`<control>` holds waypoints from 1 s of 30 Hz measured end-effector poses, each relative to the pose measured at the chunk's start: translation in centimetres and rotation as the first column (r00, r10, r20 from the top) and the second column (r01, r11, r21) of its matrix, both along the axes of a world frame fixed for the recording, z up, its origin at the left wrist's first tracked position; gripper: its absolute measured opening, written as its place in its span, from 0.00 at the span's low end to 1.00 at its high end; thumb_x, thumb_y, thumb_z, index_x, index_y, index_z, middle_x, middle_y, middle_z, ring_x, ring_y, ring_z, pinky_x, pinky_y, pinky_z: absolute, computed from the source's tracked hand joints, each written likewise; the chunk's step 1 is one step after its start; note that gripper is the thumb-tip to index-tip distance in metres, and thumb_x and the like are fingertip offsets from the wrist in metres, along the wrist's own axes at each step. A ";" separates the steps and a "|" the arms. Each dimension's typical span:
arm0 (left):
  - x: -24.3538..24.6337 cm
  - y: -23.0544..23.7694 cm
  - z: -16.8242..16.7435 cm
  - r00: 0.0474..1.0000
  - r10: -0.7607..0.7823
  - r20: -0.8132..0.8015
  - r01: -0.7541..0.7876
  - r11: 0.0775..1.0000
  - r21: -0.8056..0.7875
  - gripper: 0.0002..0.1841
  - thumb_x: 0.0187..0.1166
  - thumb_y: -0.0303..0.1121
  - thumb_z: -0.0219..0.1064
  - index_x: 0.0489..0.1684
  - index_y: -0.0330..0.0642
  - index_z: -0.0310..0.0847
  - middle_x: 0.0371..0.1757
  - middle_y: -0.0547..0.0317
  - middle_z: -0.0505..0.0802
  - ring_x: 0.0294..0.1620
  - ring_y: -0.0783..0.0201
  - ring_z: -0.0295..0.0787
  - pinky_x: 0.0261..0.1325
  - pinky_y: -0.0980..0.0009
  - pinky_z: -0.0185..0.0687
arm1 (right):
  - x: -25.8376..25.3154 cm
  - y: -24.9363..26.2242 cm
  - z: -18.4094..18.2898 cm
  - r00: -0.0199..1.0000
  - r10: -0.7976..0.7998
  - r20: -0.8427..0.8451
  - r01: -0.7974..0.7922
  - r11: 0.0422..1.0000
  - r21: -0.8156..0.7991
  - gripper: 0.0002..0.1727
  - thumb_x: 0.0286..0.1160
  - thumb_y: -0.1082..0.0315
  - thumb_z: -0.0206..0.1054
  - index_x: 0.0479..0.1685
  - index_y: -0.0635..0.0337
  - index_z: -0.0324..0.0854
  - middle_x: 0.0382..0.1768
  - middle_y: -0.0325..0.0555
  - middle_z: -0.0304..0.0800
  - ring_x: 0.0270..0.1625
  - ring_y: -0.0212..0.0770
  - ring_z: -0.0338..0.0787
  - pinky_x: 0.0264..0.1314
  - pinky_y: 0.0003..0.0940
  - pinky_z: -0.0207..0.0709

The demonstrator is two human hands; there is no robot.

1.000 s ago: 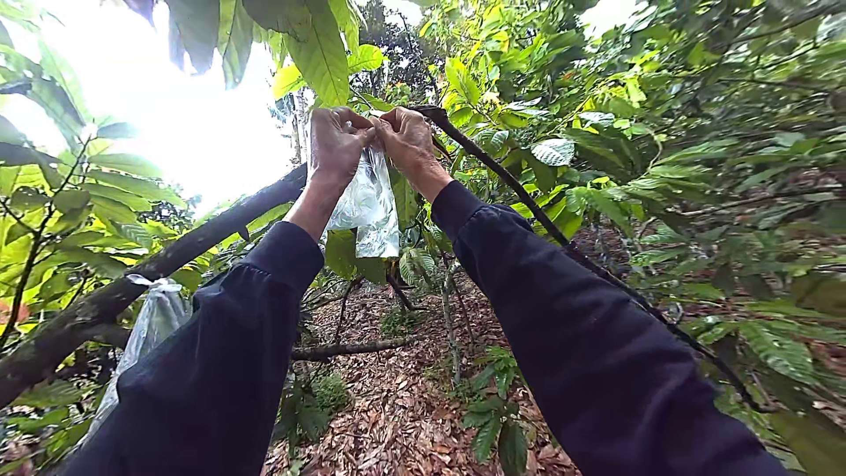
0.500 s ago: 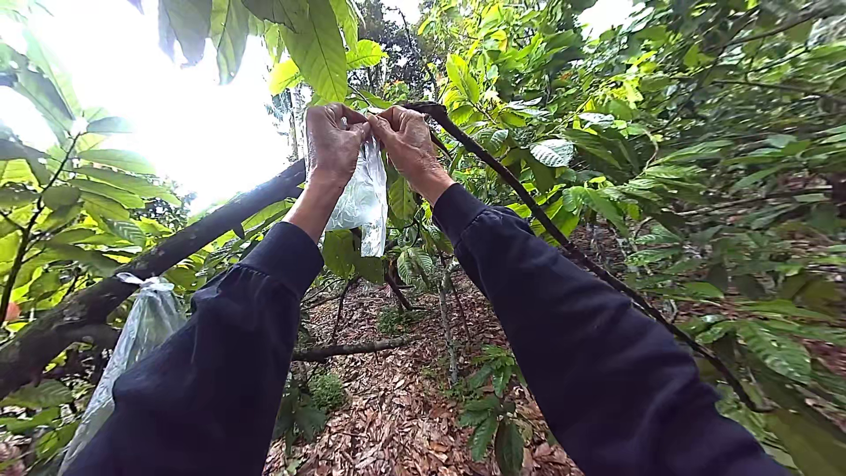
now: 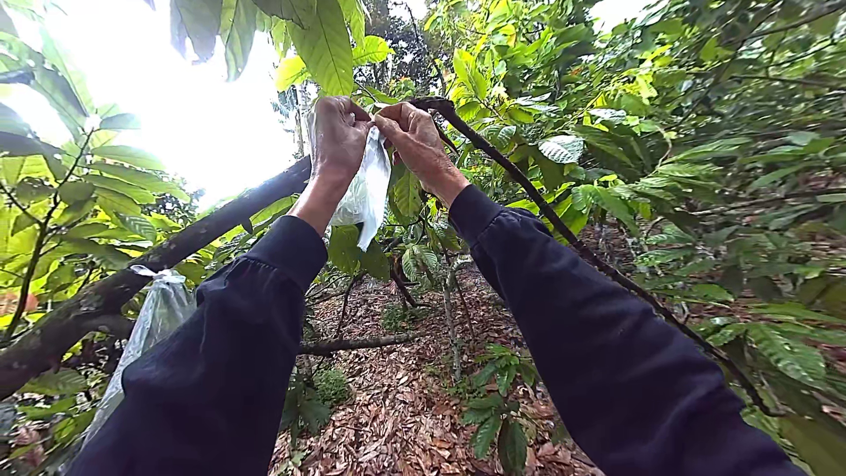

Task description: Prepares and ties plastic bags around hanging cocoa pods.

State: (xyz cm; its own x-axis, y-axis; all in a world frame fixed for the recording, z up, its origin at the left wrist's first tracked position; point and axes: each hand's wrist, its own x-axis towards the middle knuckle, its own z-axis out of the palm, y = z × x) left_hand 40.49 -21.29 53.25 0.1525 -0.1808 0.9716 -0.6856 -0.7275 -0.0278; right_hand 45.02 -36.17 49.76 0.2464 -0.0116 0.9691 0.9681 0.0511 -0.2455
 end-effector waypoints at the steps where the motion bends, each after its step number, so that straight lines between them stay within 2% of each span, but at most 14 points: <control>1: 0.2 0.0 0.0 0.996 -0.074 -0.053 0.069 0.994 -0.083 0.08 0.70 0.30 0.74 0.42 0.36 0.89 0.36 0.53 0.92 0.35 0.62 0.87 0.46 0.58 0.84 | -0.1 -0.1 -0.1 1.000 0.027 0.009 -0.027 0.999 -0.025 0.15 0.82 0.62 0.68 0.60 0.60 0.82 0.43 0.46 0.92 0.39 0.38 0.90 0.39 0.35 0.85; 3: 0.3 -0.4 -0.1 0.953 -0.270 -0.135 0.230 0.940 -0.253 0.08 0.67 0.24 0.76 0.41 0.35 0.88 0.31 0.55 0.92 0.27 0.67 0.86 0.36 0.67 0.84 | -0.4 -0.4 -0.3 0.998 0.056 0.020 -0.055 0.996 -0.068 0.20 0.78 0.66 0.70 0.67 0.62 0.77 0.48 0.49 0.91 0.41 0.41 0.91 0.38 0.36 0.86; 4: 0.1 -0.6 -0.2 0.929 -0.329 -0.167 0.264 0.909 -0.322 0.08 0.67 0.23 0.76 0.41 0.35 0.88 0.31 0.55 0.92 0.27 0.68 0.87 0.36 0.68 0.85 | -0.5 -0.5 -0.3 0.998 0.049 0.027 -0.046 0.995 -0.084 0.21 0.77 0.67 0.71 0.67 0.62 0.76 0.47 0.49 0.91 0.40 0.41 0.92 0.36 0.36 0.86; 7: -0.1 -1.1 -0.1 0.916 -0.359 -0.181 0.265 0.877 -0.402 0.07 0.64 0.22 0.74 0.37 0.35 0.88 0.28 0.57 0.91 0.24 0.68 0.86 0.33 0.70 0.85 | -0.6 -0.4 -0.1 0.998 -0.018 0.062 0.023 0.995 -0.094 0.16 0.77 0.69 0.69 0.62 0.61 0.82 0.43 0.47 0.94 0.37 0.38 0.91 0.37 0.36 0.85; 9: 0.2 -0.9 0.1 0.954 -0.263 -0.146 0.206 0.924 -0.322 0.06 0.63 0.23 0.74 0.36 0.35 0.86 0.29 0.56 0.91 0.26 0.67 0.86 0.35 0.66 0.85 | -0.8 -0.1 0.0 0.997 -0.066 0.051 0.070 0.994 -0.083 0.12 0.77 0.68 0.69 0.55 0.60 0.87 0.40 0.45 0.94 0.37 0.37 0.91 0.40 0.37 0.85; 12: 0.3 0.4 0.3 0.999 -0.024 -0.029 0.023 0.999 -0.024 0.08 0.70 0.31 0.74 0.39 0.37 0.88 0.36 0.53 0.92 0.35 0.61 0.88 0.46 0.56 0.84 | -0.8 0.3 0.0 0.996 -0.080 0.038 0.081 0.996 -0.035 0.09 0.74 0.68 0.70 0.48 0.59 0.90 0.38 0.44 0.93 0.36 0.37 0.90 0.39 0.39 0.84; 15: 0.0 1.2 0.7 0.994 0.062 0.094 -0.081 0.973 0.216 0.06 0.74 0.31 0.72 0.39 0.38 0.88 0.41 0.50 0.92 0.44 0.55 0.89 0.56 0.48 0.82 | -0.6 0.4 -0.5 0.998 -0.038 0.053 0.038 0.999 0.000 0.10 0.75 0.69 0.70 0.51 0.60 0.89 0.40 0.45 0.93 0.39 0.38 0.90 0.41 0.38 0.85; 18: 0.1 1.7 0.7 0.986 0.050 0.161 -0.099 0.945 0.313 0.05 0.73 0.30 0.71 0.34 0.37 0.89 0.37 0.51 0.92 0.42 0.56 0.89 0.53 0.52 0.82 | -0.1 0.7 -0.8 0.994 0.043 0.097 -0.045 0.999 0.017 0.12 0.74 0.72 0.70 0.55 0.62 0.86 0.43 0.47 0.93 0.42 0.38 0.92 0.43 0.36 0.87; 21: 0.2 1.9 0.6 0.986 0.052 0.160 -0.105 0.932 0.346 0.06 0.76 0.29 0.69 0.36 0.35 0.90 0.35 0.50 0.92 0.38 0.58 0.88 0.49 0.55 0.82 | 0.1 0.8 -0.7 0.991 0.066 0.119 -0.070 0.997 0.027 0.13 0.74 0.73 0.71 0.56 0.63 0.84 0.44 0.47 0.93 0.43 0.37 0.91 0.45 0.35 0.86; 24: 0.3 2.2 0.5 0.998 0.035 0.061 -0.051 0.955 0.293 0.07 0.78 0.31 0.68 0.38 0.37 0.90 0.35 0.54 0.92 0.37 0.64 0.88 0.50 0.60 0.83 | 0.0 0.7 -0.7 0.991 0.059 0.123 -0.064 0.997 0.036 0.14 0.73 0.73 0.72 0.56 0.63 0.84 0.45 0.46 0.93 0.45 0.37 0.92 0.48 0.34 0.87; 26: 0.0 2.1 0.5 0.990 -0.050 -0.132 0.073 0.983 0.171 0.06 0.79 0.32 0.70 0.39 0.39 0.90 0.34 0.60 0.92 0.33 0.72 0.86 0.45 0.68 0.83 | 0.1 0.6 -0.8 0.990 0.054 0.127 -0.058 0.998 0.029 0.14 0.74 0.74 0.71 0.57 0.63 0.83 0.47 0.47 0.92 0.47 0.37 0.92 0.49 0.34 0.87; 28: -0.7 1.6 0.7 0.911 -0.230 -0.342 0.241 0.970 -0.009 0.05 0.80 0.29 0.70 0.41 0.37 0.89 0.33 0.62 0.93 0.30 0.75 0.86 0.39 0.75 0.85 | 0.2 0.6 -0.9 0.990 0.020 0.139 -0.025 0.999 0.037 0.14 0.74 0.74 0.71 0.57 0.63 0.83 0.49 0.47 0.93 0.48 0.37 0.92 0.49 0.34 0.86; 30: -1.4 1.2 0.9 0.837 -0.330 -0.437 0.308 0.943 -0.123 0.05 0.79 0.27 0.70 0.40 0.35 0.89 0.33 0.61 0.94 0.30 0.73 0.87 0.38 0.75 0.84 | 0.1 0.7 -0.9 0.991 -0.013 0.134 0.005 0.998 0.064 0.12 0.75 0.74 0.70 0.56 0.63 0.84 0.48 0.46 0.93 0.47 0.36 0.92 0.48 0.34 0.86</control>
